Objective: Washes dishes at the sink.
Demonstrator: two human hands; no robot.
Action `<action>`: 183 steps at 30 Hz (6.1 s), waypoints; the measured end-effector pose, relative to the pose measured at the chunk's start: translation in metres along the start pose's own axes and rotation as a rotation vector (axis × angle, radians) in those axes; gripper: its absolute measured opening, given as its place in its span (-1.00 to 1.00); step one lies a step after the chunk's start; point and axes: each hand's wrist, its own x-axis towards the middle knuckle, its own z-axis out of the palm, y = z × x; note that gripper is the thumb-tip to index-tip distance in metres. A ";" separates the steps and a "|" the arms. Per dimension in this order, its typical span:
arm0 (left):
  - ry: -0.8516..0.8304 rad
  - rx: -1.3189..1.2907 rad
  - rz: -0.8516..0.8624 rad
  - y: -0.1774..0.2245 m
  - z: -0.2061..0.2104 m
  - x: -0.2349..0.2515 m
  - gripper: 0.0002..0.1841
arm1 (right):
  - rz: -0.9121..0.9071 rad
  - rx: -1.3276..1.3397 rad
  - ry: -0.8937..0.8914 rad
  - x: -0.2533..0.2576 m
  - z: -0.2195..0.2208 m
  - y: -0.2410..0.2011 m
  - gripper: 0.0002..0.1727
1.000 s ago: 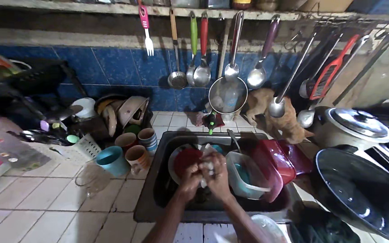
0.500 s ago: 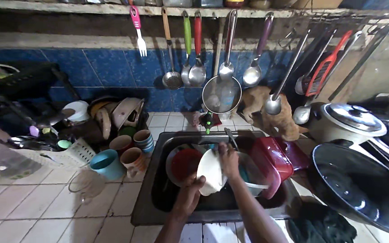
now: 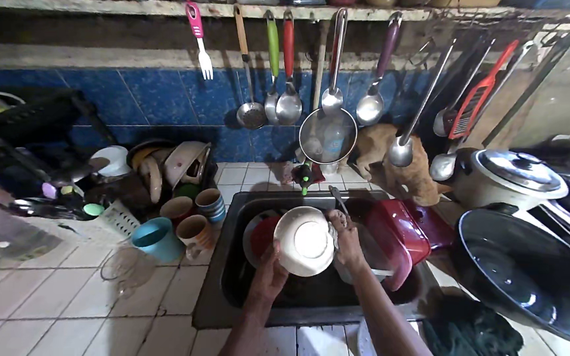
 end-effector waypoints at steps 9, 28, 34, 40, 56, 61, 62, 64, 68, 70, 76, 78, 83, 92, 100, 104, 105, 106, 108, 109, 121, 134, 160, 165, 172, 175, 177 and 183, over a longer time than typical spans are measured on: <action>-0.007 0.174 -0.441 0.019 0.003 0.009 -0.55 | -1.107 -0.927 -0.574 -0.057 0.012 0.017 -0.79; 0.236 0.433 -0.118 -0.007 0.007 0.004 -0.45 | -0.564 -1.233 -0.570 -0.001 0.047 0.034 -0.52; 0.190 0.658 0.175 0.002 -0.025 0.025 -0.34 | -0.249 -1.087 -0.899 -0.030 0.047 0.028 -0.52; 0.246 0.617 -0.101 0.008 0.008 0.003 -0.43 | -0.801 -1.390 -0.605 0.006 0.028 0.024 -0.60; 0.114 0.626 -0.242 0.030 0.023 -0.009 -0.32 | -0.867 -1.229 -0.582 0.014 0.034 0.020 -0.58; 0.174 0.655 -0.095 0.014 0.025 -0.015 -0.36 | -0.986 -0.978 -0.759 -0.006 0.048 0.027 -0.43; 0.192 0.676 0.010 0.006 0.021 -0.020 -0.23 | -0.894 -1.069 -0.627 -0.003 0.048 0.027 -0.49; 0.237 0.656 0.230 -0.017 0.017 -0.024 -0.10 | -0.604 -1.181 -0.342 0.007 0.056 0.022 -0.52; 0.211 0.541 0.137 -0.025 0.016 -0.032 -0.09 | -0.728 -1.195 -0.262 0.008 0.059 0.035 -0.57; 0.185 0.553 -0.143 0.003 0.015 -0.026 -0.39 | -0.920 -1.118 -0.594 0.000 0.051 0.032 -0.66; 0.180 0.621 0.023 0.010 0.015 -0.017 -0.22 | -1.114 -1.124 -0.300 0.007 0.051 0.038 -0.62; 0.234 0.504 0.142 -0.006 0.015 -0.012 -0.24 | -0.943 -1.143 -0.005 0.006 0.067 0.053 -0.52; 0.223 0.458 0.254 -0.020 -0.009 0.004 -0.31 | -0.448 -0.894 -0.623 -0.046 0.071 0.061 -0.27; 0.377 0.675 0.157 0.020 -0.021 -0.013 -0.44 | -0.821 -1.157 -0.711 -0.008 0.051 0.047 -0.62; 0.323 0.976 0.230 0.048 -0.042 -0.034 -0.46 | -0.204 -0.982 -1.129 -0.073 0.085 0.039 -0.44; 0.573 1.004 0.149 0.092 -0.066 -0.073 -0.41 | -0.099 -0.677 -1.097 -0.079 0.052 0.021 -0.67; 0.661 0.981 0.138 0.104 -0.076 -0.084 -0.40 | -0.028 -0.533 -0.996 -0.079 0.037 0.015 -0.69; 0.740 0.987 0.118 0.115 -0.088 -0.096 -0.39 | 0.059 -0.383 -0.876 -0.080 0.021 0.009 -0.69; 0.869 0.997 0.074 0.132 -0.114 -0.117 -0.36 | 0.252 -0.100 -0.600 -0.087 -0.010 -0.010 -0.64; 0.910 0.993 0.042 0.139 -0.126 -0.127 -0.32 | 0.322 0.017 -0.498 -0.091 -0.024 -0.021 -0.62; 0.474 1.725 0.385 0.098 -0.053 -0.052 -0.57 | 0.001 -1.046 -0.496 -0.143 -0.141 -0.042 -0.69; 0.375 1.257 -0.416 0.020 -0.068 0.085 -0.53 | 0.017 -1.388 -0.524 -0.178 -0.145 -0.004 -0.61; 0.197 0.460 -0.121 -0.026 0.015 -0.030 -0.37 | 0.083 -0.538 -0.370 -0.043 0.020 0.022 -0.32; 0.299 0.740 0.188 0.001 -0.030 -0.015 -0.40 | -0.107 -0.822 -0.999 -0.072 0.036 0.038 -0.55; 0.308 0.537 -0.083 -0.003 -0.024 -0.021 -0.44 | -0.471 -1.202 -0.762 -0.003 0.045 0.042 -0.56; 0.258 0.491 -0.105 -0.008 -0.020 -0.006 -0.43 | -0.274 -0.945 -0.800 -0.020 0.064 0.049 -0.52; 0.298 0.618 0.004 0.000 -0.032 0.004 -0.41 | -0.187 -0.997 -0.982 -0.035 0.061 0.042 -0.44; 0.294 0.743 0.030 0.016 -0.041 0.001 -0.43 | -0.545 -1.376 -0.821 0.003 0.025 0.047 -0.55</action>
